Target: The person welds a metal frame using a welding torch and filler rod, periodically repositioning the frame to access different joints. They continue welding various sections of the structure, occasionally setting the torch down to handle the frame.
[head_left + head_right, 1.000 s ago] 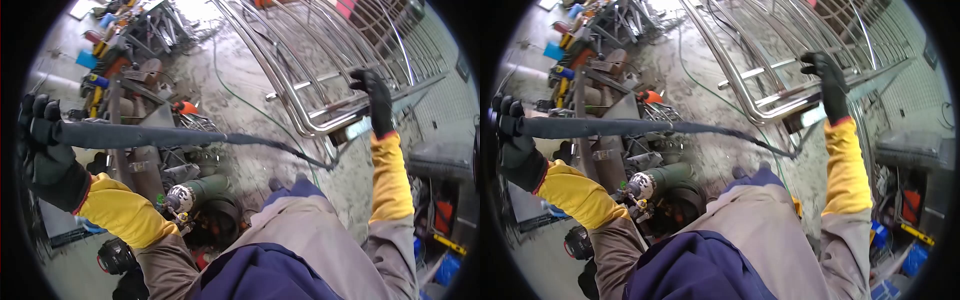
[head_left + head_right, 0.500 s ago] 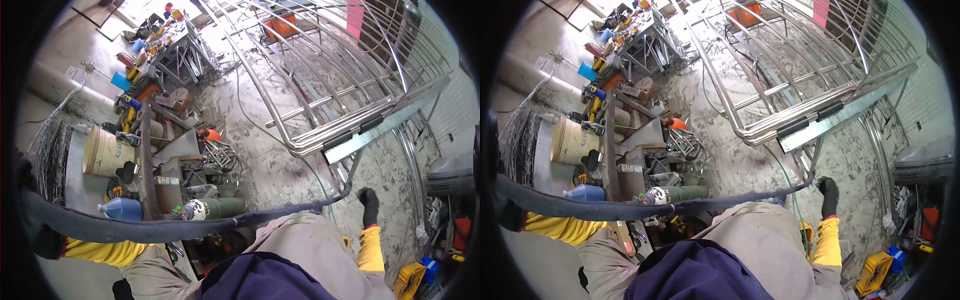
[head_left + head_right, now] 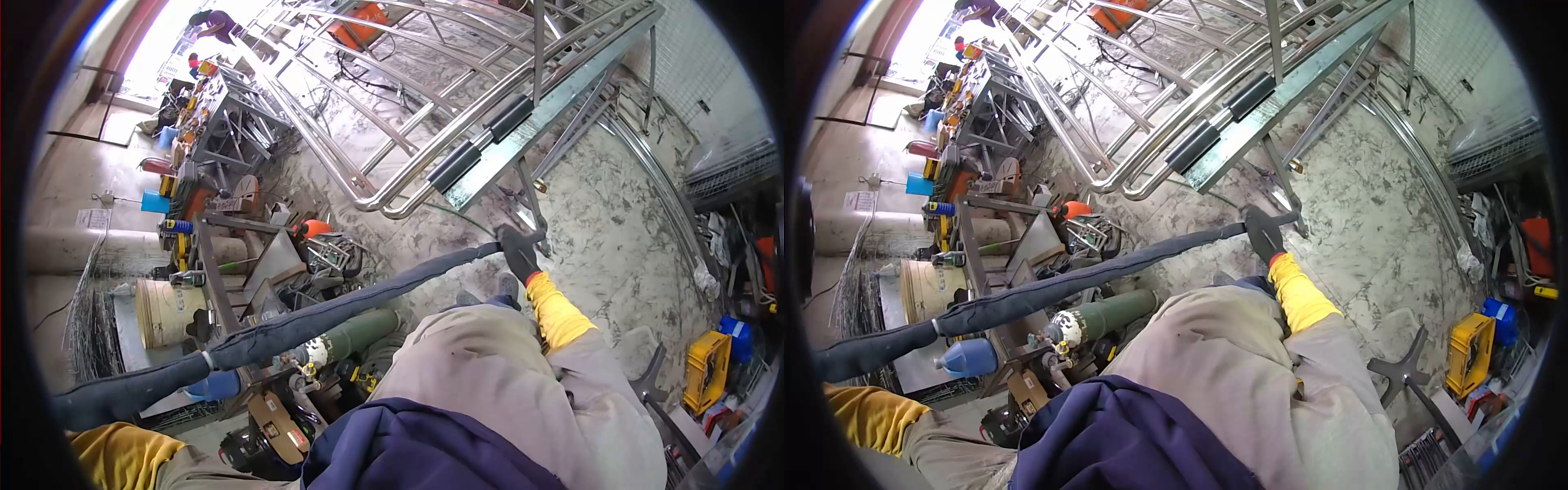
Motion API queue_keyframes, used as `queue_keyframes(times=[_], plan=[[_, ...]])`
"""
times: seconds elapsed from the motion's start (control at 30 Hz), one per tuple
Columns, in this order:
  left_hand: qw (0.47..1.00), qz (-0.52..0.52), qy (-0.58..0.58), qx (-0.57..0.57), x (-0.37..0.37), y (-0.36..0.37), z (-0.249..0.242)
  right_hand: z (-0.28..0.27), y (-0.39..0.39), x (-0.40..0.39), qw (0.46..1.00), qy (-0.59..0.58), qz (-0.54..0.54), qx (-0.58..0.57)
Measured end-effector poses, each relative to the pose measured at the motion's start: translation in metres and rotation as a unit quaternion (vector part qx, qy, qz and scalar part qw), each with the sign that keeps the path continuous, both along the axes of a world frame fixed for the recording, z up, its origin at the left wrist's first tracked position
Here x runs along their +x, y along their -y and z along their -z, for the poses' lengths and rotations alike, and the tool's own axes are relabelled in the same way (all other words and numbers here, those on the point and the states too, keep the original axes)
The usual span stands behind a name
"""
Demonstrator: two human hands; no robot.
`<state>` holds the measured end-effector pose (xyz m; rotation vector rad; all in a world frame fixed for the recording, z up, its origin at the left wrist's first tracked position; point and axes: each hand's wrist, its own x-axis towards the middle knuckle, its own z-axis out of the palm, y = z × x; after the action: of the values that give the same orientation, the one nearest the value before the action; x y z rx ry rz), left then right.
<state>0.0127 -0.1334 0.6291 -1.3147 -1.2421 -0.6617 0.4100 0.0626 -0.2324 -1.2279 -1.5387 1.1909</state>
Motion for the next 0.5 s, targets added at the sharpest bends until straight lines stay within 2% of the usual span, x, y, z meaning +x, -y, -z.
queue_keyframes(times=[0.03,0.1,0.13,0.17,0.23,0.27,0.33,0.4,0.43,0.47,0.5], plan=[[1.0,-0.002,-0.001,0.003,0.002,-0.001,-0.004,0.003,-0.002,-0.001,1.0,-0.001,-0.002,-0.002],[1.0,-0.002,-0.003,0.008,0.007,-0.001,-0.01,0.003,-0.014,-0.002,0.989,-0.1,0.062,-0.088],[1.0,-0.002,-0.003,0.012,0.008,-0.003,-0.012,0.0,-0.018,-0.001,0.994,-0.093,0.012,-0.048],[1.0,-0.004,-0.005,0.014,0.009,-0.005,-0.014,-0.002,-0.021,0.006,0.993,-0.049,-0.08,-0.071],[1.0,-0.003,-0.005,0.015,0.01,-0.015,-0.015,0.001,-0.021,0.014,0.96,0.02,-0.199,-0.197],[1.0,-0.005,-0.005,0.02,0.014,-0.014,-0.017,0.0,-0.016,0.025,0.96,0.023,-0.192,-0.201],[1.0,-0.005,-0.006,0.023,0.016,-0.017,-0.02,0.005,-0.004,0.043,0.981,0.065,-0.184,-0.012],[1.0,-0.007,-0.004,0.024,0.016,-0.019,-0.023,-0.001,-0.002,0.074,0.969,0.128,-0.136,0.16],[1.0,-0.009,-0.002,0.023,0.015,-0.019,-0.024,-0.014,0.0,0.095,0.976,0.112,-0.069,0.174],[1.0,-0.009,0.0,0.021,0.015,-0.021,-0.023,-0.045,0.004,0.124,0.989,0.112,-0.065,0.069],[1.0,-0.008,0.001,0.017,0.014,-0.024,-0.024,-0.055,0.006,0.149,0.983,0.14,-0.027,0.117]])
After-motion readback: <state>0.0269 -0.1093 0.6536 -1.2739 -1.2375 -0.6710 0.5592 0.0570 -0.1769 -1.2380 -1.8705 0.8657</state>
